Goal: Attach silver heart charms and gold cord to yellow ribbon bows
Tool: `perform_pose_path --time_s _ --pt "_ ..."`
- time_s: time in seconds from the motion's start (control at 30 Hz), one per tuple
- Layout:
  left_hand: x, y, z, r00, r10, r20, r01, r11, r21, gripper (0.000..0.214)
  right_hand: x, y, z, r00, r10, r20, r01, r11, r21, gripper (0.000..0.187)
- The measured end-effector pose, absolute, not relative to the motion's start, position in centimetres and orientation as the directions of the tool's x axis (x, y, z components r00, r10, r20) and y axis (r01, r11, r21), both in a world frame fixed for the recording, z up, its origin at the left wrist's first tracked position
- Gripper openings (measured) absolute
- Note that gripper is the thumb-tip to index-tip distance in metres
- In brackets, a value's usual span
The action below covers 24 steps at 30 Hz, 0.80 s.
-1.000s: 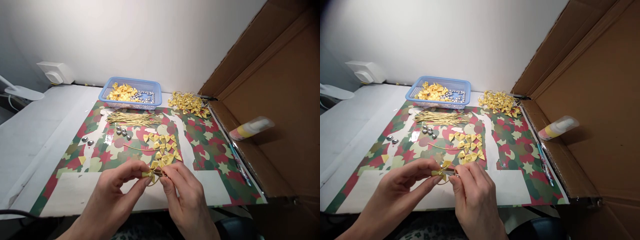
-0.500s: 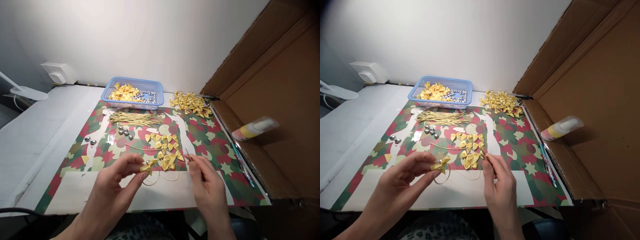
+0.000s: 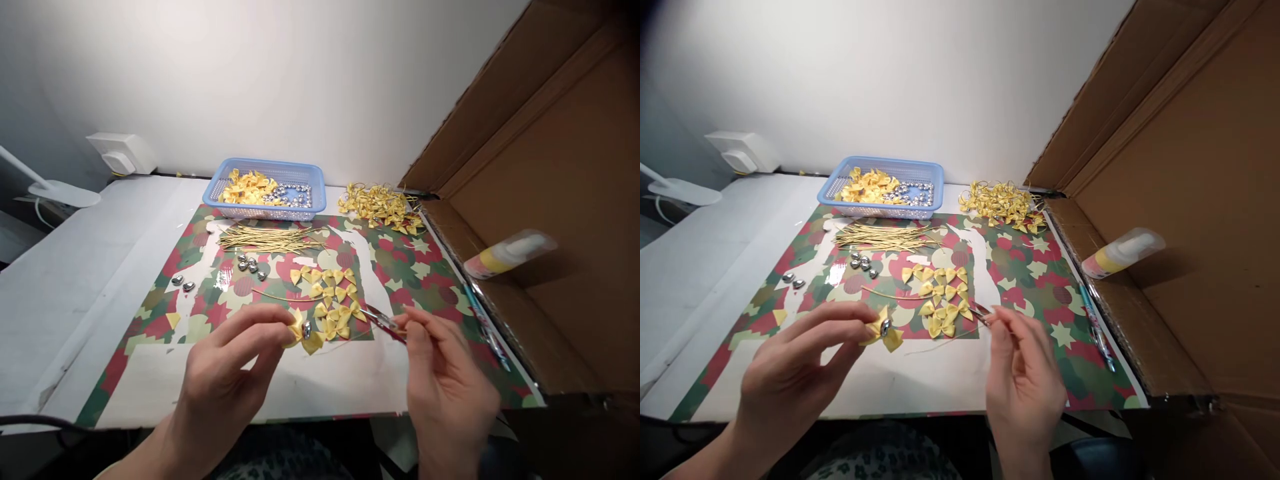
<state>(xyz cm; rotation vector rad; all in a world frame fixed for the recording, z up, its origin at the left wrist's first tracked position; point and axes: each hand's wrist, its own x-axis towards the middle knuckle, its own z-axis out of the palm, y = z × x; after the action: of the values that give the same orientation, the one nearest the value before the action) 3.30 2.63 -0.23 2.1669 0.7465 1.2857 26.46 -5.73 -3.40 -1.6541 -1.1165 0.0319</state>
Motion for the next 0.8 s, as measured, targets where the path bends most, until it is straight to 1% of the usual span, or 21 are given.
perform_pose_path --time_s 0.03,0.07,0.1,0.13,0.2,0.3,0.37,0.43,0.47,0.5,0.53,0.57,0.6,0.63,0.67,0.73,0.8 --pt "3.3 2.6 -0.3 0.409 0.666 0.624 0.191 -0.731 0.655 0.036 25.7 -5.8 -2.5 0.529 0.754 0.389 0.5 0.094 -0.861 0.018" --pt "3.4 2.5 -0.3 0.416 0.655 0.631 0.188 -0.74 0.646 0.036 24.9 -5.8 -1.7 0.429 0.851 0.304 0.36 0.147 -0.921 0.02" --pt "3.4 2.5 -0.3 0.421 0.647 0.636 0.186 -0.748 0.637 0.036 24.1 -5.5 -1.0 0.303 0.925 0.23 0.241 0.159 -0.957 0.023" --pt "3.5 2.4 -0.3 0.421 0.642 0.64 0.188 -0.753 0.631 0.037 23.4 -5.2 -0.5 0.226 0.958 0.174 0.161 0.139 -0.977 0.026" --pt "3.4 2.3 -0.3 0.42 0.636 0.648 0.193 -0.76 0.62 0.037 22.3 -4.3 0.0 0.117 0.991 0.066 0.018 0.064 -0.998 0.029" --pt "3.2 2.4 -0.7 0.427 0.629 0.65 0.164 -0.761 0.628 0.038 21.2 -3.4 -0.3 0.016 0.997 -0.075 -0.188 -0.071 -0.98 0.043" --pt "3.0 2.4 -1.1 0.407 0.645 0.647 0.141 -0.744 0.653 0.041 20.7 -3.2 -0.9 -0.006 0.993 -0.116 -0.252 -0.113 -0.961 0.045" --pt "2.7 2.4 -1.3 0.308 0.717 0.625 0.155 -0.686 0.71 0.043 20.4 -3.4 -1.4 0.057 0.992 -0.112 -0.241 -0.095 -0.966 0.044" --pt "2.6 2.2 -1.4 0.241 0.775 0.584 0.158 -0.625 0.765 0.041 20.3 -3.5 -1.6 0.102 0.989 -0.104 -0.23 -0.078 -0.97 0.044" --pt "2.4 2.0 -1.3 0.187 0.846 0.499 0.15 -0.526 0.837 0.034 20.2 -3.6 -1.8 0.152 0.984 -0.089 -0.208 -0.056 -0.976 0.043" --pt "2.3 1.8 -1.2 0.161 0.916 0.368 0.12 -0.389 0.914 0.024 20.0 -3.7 -1.9 0.201 0.977 -0.067 -0.172 -0.032 -0.985 0.042" --pt "2.3 1.6 -1.0 0.192 0.962 0.196 0.073 -0.213 0.974 0.013 19.8 -3.8 -2.0 0.239 0.971 -0.032 -0.124 -0.003 -0.992 0.041" --pt "2.4 1.4 -0.7 0.257 0.966 0.011 0.024 -0.018 1.0 0.005 19.6 -3.8 -2.0 0.263 0.965 0.011 -0.067 0.029 -0.997 0.039" --pt "2.5 1.3 -0.5 0.335 0.931 -0.146 -0.027 0.164 0.986 0.013 19.4 -3.8 -2.1 0.275 0.96 0.06 -0.006 0.064 -0.998 0.037" --pt "2.7 1.2 -0.3 0.409 0.877 -0.254 -0.08 0.312 0.947 0.021 19.2 -3.8 -2.2 0.276 0.955 0.108 0.049 0.098 -0.994 0.036" --pt "3.2 1.3 0.1 0.486 0.802 -0.349 -0.197 0.489 0.85 0.029 19.0 -3.7 -2.5 0.253 0.953 0.167 0.108 0.144 -0.984 0.034" --pt "3.6 1.6 0.2 0.502 0.775 -0.384 -0.267 0.562 0.783 0.03 19.2 -3.6 -2.5 0.241 0.959 0.147 0.114 0.122 -0.986 0.034"
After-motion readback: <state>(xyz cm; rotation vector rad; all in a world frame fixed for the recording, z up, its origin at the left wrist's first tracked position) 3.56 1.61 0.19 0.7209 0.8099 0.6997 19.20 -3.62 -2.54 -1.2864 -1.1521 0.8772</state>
